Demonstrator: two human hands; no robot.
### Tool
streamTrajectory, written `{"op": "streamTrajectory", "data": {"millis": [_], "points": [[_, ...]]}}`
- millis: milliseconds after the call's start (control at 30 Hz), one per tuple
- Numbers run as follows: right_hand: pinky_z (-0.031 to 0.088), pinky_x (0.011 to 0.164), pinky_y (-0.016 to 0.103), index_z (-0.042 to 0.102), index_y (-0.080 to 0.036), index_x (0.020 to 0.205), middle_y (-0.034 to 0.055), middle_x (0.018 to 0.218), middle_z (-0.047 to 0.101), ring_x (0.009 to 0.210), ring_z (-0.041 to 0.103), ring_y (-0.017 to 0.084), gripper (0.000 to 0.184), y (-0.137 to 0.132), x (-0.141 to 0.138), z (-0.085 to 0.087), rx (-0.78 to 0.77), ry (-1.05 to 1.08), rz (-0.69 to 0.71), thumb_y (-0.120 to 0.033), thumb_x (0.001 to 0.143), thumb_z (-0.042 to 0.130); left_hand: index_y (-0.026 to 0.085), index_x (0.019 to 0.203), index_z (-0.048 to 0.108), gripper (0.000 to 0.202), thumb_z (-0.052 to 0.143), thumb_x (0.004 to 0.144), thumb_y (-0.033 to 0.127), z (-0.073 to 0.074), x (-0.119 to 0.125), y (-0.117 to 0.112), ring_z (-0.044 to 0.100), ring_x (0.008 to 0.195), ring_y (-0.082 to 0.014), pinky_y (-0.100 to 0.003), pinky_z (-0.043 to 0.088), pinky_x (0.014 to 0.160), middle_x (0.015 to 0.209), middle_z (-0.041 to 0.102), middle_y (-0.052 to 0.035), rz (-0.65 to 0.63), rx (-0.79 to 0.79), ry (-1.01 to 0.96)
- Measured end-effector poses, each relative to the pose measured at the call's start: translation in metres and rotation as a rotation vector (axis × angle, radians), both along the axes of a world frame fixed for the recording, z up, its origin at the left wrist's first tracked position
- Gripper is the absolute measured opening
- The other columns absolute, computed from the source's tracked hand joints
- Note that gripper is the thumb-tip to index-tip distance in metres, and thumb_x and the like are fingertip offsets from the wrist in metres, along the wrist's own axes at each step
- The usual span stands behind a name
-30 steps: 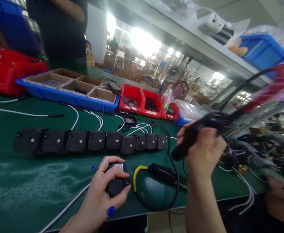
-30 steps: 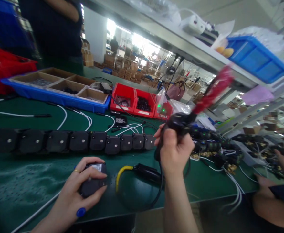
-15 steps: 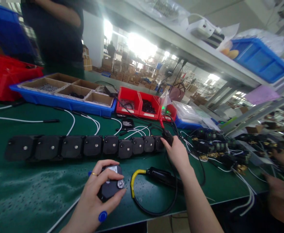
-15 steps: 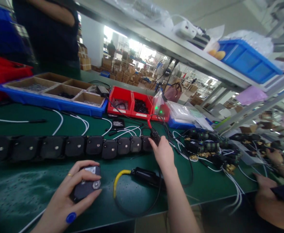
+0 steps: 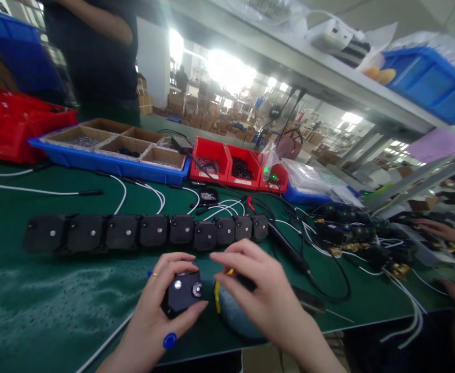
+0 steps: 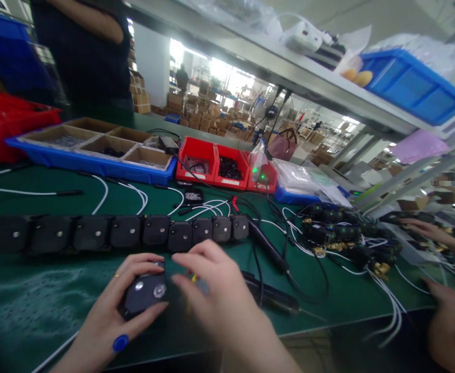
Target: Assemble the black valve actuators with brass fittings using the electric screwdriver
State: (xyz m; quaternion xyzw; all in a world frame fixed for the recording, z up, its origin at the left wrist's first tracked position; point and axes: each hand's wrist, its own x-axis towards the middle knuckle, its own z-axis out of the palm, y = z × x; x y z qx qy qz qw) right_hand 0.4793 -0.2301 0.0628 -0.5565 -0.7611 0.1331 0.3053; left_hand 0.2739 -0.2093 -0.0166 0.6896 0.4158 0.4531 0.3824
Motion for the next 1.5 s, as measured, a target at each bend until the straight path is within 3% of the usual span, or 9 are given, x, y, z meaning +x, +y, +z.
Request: {"op": "streamTrajectory", "data": {"millis": [100,467,600,800,1033,1167,1267,1367,1500], "points": [[0.058,0.082,0.028,0.074,-0.018,0.115,0.0076,0.106,0.067,0.093,0.067,0.018,0.021,-0.013,-0.032,-0.002,-0.068,-0.049,0.172,-0.018,0.096,0.067,0.029,0.115,0.062,0.035,0.069,0.081,0.025,-0.002,-0.001,0.0,0.06,0.12,-0.0273,-0.043,0.048,0.105,0.126,0.061,-0.0061,0.004,-0.002,-0.025],[0.056,0.077,0.02,0.075,-0.016,0.101,0.0024,0.094,0.067,0.083,0.069,0.012,0.017,0.0,-0.022,-0.005,-0.123,0.094,-0.011,-0.007,0.088,0.07,0.032,0.132,0.057,0.06,0.076,0.076,0.022,-0.002,-0.008,0.004,0.065,0.118,-0.0267,-0.04,0.052,0.103,0.127,0.066,-0.0029,-0.003,-0.028,0.079],[0.059,0.089,0.036,0.076,-0.013,0.099,0.009,0.1,0.069,0.095,0.07,0.023,0.016,0.018,-0.02,-0.022,-0.286,-0.201,-0.126,-0.004,0.09,0.065,0.033,0.128,0.062,0.056,0.081,0.076,0.03,0.005,-0.02,0.007,0.064,0.118,-0.03,-0.045,0.052,0.105,0.127,0.067,-0.0041,0.039,0.01,0.204],[0.058,0.096,0.049,0.077,-0.011,0.103,0.0159,0.109,0.068,0.107,0.067,0.032,0.021,0.031,-0.028,-0.048,-0.302,-0.217,-0.092,-0.002,0.09,0.063,0.033,0.126,0.07,0.054,0.084,0.075,0.048,0.013,-0.034,0.017,0.067,0.112,-0.0305,-0.046,0.056,0.1,0.119,0.071,-0.0049,0.078,0.075,0.288],[0.056,0.102,0.032,0.068,-0.022,0.125,0.0048,0.12,0.069,0.114,0.067,0.019,0.043,-0.005,-0.025,-0.014,-0.339,0.143,0.061,-0.017,0.084,0.08,0.027,0.126,0.074,0.071,0.069,0.077,0.077,0.011,-0.036,0.02,0.07,0.123,-0.0365,-0.05,0.058,0.104,0.13,0.076,-0.0089,0.124,-0.403,-0.052],[0.055,0.107,0.04,0.06,-0.024,0.137,0.0081,0.132,0.067,0.122,0.065,0.027,0.085,-0.025,-0.039,-0.037,-0.413,0.25,0.079,-0.034,0.063,0.099,0.03,0.131,0.071,0.076,0.067,0.076,0.082,0.01,-0.029,0.003,0.066,0.13,-0.0338,-0.046,0.056,0.107,0.128,0.077,-0.0058,0.091,-0.649,-0.334],[0.06,0.084,0.03,0.058,-0.022,0.138,0.0079,0.114,0.072,0.099,0.072,0.023,0.073,-0.034,-0.049,-0.064,-0.06,0.264,0.114,-0.029,0.071,0.088,0.03,0.123,0.075,0.071,0.055,0.083,0.085,-0.002,-0.029,-0.008,0.072,0.12,-0.0336,-0.044,0.063,0.096,0.118,0.081,-0.0063,0.046,-0.754,-0.379],[0.05,0.058,0.025,0.066,-0.02,0.112,0.0023,0.084,0.068,0.07,0.066,0.018,0.046,-0.04,-0.054,-0.073,0.168,0.256,0.081,-0.031,0.07,0.079,0.028,0.104,0.082,0.06,0.053,0.088,0.079,-0.017,-0.039,-0.009,0.077,0.108,-0.0333,-0.044,0.064,0.095,0.109,0.083,-0.0075,0.062,-0.552,-0.137],[0.039,0.053,0.027,0.062,-0.02,0.082,-0.001,0.073,0.063,0.062,0.059,0.017,0.028,-0.038,-0.061,-0.061,-0.026,0.156,-0.062,-0.033,0.065,0.081,0.037,0.119,0.075,0.037,0.062,0.092,0.06,-0.021,-0.053,-0.007,0.069,0.124,-0.0268,-0.034,0.057,0.106,0.13,0.074,-0.0007,0.045,-0.088,0.135]]}}
